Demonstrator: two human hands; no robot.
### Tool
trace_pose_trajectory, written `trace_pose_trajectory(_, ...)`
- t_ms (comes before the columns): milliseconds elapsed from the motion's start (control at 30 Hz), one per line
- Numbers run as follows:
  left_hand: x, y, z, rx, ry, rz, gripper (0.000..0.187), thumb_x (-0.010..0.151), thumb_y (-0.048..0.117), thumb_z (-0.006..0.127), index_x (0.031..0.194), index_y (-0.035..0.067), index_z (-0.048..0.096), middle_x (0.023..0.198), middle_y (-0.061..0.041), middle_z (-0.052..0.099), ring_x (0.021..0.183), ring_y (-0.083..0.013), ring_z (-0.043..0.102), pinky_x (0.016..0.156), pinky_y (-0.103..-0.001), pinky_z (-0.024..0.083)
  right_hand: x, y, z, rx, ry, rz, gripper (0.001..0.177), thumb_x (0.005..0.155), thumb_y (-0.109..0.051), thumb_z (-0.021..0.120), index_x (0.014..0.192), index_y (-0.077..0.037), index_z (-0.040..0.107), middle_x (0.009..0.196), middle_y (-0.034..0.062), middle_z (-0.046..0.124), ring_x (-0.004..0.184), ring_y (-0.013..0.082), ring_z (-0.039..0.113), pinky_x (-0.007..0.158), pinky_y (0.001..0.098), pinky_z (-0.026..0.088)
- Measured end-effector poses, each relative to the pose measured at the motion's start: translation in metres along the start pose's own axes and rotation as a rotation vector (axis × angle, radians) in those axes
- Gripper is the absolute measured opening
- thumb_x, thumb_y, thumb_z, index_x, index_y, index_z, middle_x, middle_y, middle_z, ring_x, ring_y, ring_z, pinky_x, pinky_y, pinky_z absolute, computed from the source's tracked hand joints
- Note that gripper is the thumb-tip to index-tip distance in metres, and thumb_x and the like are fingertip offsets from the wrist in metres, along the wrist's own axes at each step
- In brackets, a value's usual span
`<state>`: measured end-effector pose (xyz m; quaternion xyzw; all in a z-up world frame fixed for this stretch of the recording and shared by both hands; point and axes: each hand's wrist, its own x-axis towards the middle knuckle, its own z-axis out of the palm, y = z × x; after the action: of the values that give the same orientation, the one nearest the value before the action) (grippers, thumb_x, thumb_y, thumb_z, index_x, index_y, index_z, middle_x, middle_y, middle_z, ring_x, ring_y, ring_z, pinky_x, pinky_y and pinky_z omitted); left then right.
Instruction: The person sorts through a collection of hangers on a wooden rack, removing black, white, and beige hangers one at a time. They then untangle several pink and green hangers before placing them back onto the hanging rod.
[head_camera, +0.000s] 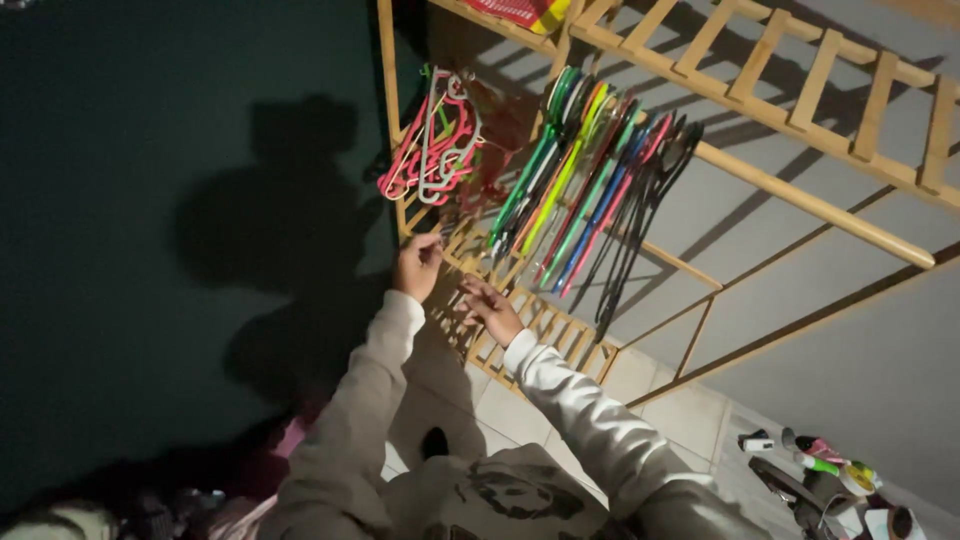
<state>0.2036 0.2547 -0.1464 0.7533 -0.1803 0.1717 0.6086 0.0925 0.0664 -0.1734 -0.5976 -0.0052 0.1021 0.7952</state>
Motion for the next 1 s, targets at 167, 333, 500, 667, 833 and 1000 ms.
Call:
trace_pose_trajectory(167, 0.047, -0.004, -0.001, 0.239, -0.002, -0.081, 0.033, 0.087, 0.006, 0.076, 0.120, 0.004, 0.070, 0.104, -0.016, 0.068, 0.081, -0.0294, 0.066, 0.079, -0.038, 0.054, 0.019, -0.019, 0.019, -0.007, 0.104, -0.033, 0.053, 0.104, -0.017, 0.055, 0.155, -0.009, 0.041, 0.144, 0.0051, 0.057, 0.107, 0.0184, 0.062, 0.080, 0.0334, 0.058)
trace_pose_trajectory(333, 0.080, -0.001, 0.000, 0.333, -0.015, 0.257, 0.055, 0.079, 0.005, 0.080, 0.131, 0.000, 0.065, 0.119, -0.018, 0.060, 0.109, -0.0385, 0.060, 0.095, -0.043, 0.050, 0.038, -0.012, 0.021, 0.020, 0.160, -0.056, 0.052, 0.104, -0.018, 0.055, 0.154, -0.008, 0.043, 0.146, 0.0078, 0.057, 0.109, 0.0202, 0.062, 0.085, 0.0349, 0.061)
trace_pose_trajectory(500, 0.092, 0.010, 0.004, 0.256, -0.105, 0.145, 0.037, 0.089, 0.007, 0.079, 0.123, 0.002, 0.067, 0.124, -0.019, 0.058, 0.111, -0.0379, 0.059, 0.095, -0.042, 0.049, 0.041, -0.011, 0.023, 0.052, 0.214, -0.028, 0.050, 0.103, -0.022, 0.056, 0.151, -0.011, 0.047, 0.146, 0.0080, 0.058, 0.109, 0.0198, 0.063, 0.089, 0.0364, 0.058)
trace_pose_trajectory(667, 0.100, -0.002, 0.001, 0.257, -0.164, 0.144, 0.036, 0.086, 0.006, 0.078, 0.119, -0.002, 0.065, 0.119, -0.020, 0.059, 0.108, -0.0405, 0.058, 0.094, -0.044, 0.049, 0.045, -0.016, 0.025, 0.045, 0.267, 0.028, 0.047, 0.102, -0.023, 0.057, 0.147, -0.012, 0.052, 0.142, 0.0059, 0.062, 0.107, 0.0191, 0.066, 0.088, 0.0352, 0.057)
trace_pose_trajectory(833, 0.103, -0.052, 0.010, 0.246, -0.147, 0.166, 0.020, 0.088, 0.001, 0.072, 0.106, 0.002, 0.066, 0.111, -0.019, 0.064, 0.107, -0.0396, 0.062, 0.093, -0.044, 0.051, 0.056, -0.024, 0.028, 0.062, 0.301, 0.046, 0.043, 0.103, -0.024, 0.058, 0.144, -0.012, 0.054, 0.136, 0.0019, 0.065, 0.105, 0.0183, 0.067, 0.085, 0.0352, 0.058)
trace_pose_trajectory(1000, 0.107, -0.046, 0.005, 0.192, -0.132, 0.102, 0.018, 0.087, 0.006, 0.074, 0.101, 0.002, 0.063, 0.096, -0.018, 0.066, 0.092, -0.0396, 0.065, 0.082, -0.046, 0.053, 0.060, -0.030, 0.039, 0.011, 0.312, 0.048, 0.040, 0.102, -0.023, 0.058, 0.141, -0.011, 0.059, 0.126, 0.0028, 0.068, 0.100, 0.0168, 0.066, 0.083, 0.0335, 0.057)
